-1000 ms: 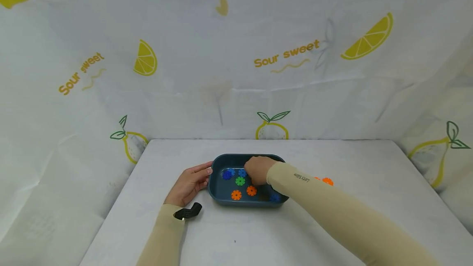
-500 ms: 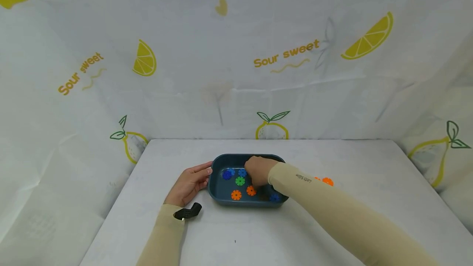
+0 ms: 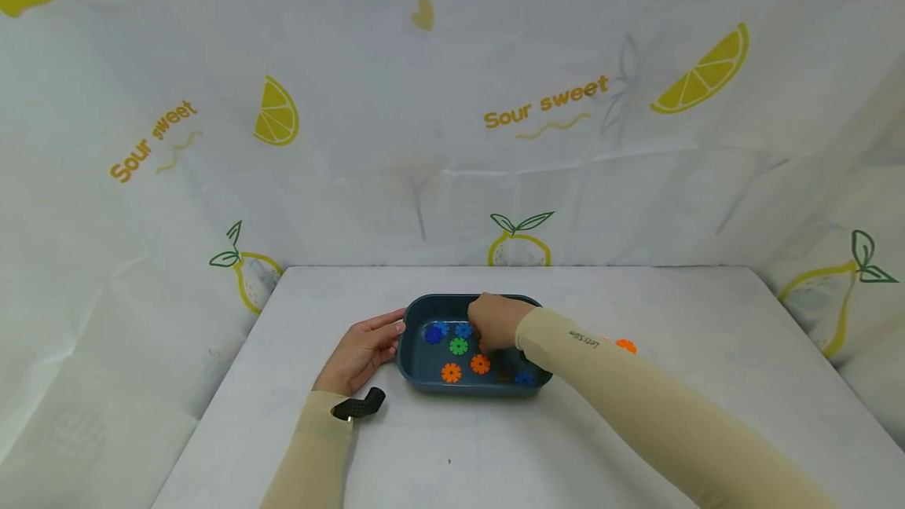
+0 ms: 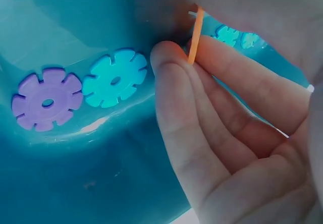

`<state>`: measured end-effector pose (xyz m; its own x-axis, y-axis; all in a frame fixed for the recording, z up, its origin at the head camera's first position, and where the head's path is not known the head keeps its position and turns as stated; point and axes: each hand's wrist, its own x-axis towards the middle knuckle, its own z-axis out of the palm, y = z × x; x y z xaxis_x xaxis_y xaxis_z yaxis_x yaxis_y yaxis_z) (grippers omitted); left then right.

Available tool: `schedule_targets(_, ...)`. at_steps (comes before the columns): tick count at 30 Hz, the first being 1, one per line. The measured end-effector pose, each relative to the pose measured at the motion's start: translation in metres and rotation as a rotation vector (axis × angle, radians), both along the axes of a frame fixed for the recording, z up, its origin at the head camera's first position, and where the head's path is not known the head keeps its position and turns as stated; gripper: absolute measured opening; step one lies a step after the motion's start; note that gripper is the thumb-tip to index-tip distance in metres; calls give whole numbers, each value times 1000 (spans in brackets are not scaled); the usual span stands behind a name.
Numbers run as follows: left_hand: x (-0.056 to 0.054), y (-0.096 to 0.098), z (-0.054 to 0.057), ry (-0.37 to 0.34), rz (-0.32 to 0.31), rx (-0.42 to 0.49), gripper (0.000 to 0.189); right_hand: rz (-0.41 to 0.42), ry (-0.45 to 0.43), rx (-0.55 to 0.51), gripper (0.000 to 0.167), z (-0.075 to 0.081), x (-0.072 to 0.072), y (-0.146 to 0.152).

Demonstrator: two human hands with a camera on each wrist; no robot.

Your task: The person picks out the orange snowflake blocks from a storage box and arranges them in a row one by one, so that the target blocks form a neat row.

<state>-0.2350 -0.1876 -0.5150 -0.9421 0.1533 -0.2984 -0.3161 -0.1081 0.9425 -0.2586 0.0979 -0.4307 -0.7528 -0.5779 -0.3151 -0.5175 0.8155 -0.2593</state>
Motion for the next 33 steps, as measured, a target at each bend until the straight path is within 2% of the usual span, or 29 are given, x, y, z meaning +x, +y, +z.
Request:
schedule_targets(8, 0, 1, 2, 4, -22, 0, 53, -5, 9, -21, 11, 0, -1, 4)
schedule_targets(11, 0, 2, 2, 0, -7, 2, 50, -3, 15, -89, 9, 0, -1, 7)
schedule_targets(15, 0, 2, 1, 1, 6, -7, 49, -15, 21, -228, 18, 2, 1, 16)
schedule_targets(26, 1, 0, -3, 7, -5, -4, 52, -187, 18, -548, 32, 14, 17, 78)
schedule_targets(33, 3, 1, -2, 2, -2, -3, 53, -323, 40, -631, 32, 8, 31, 129)
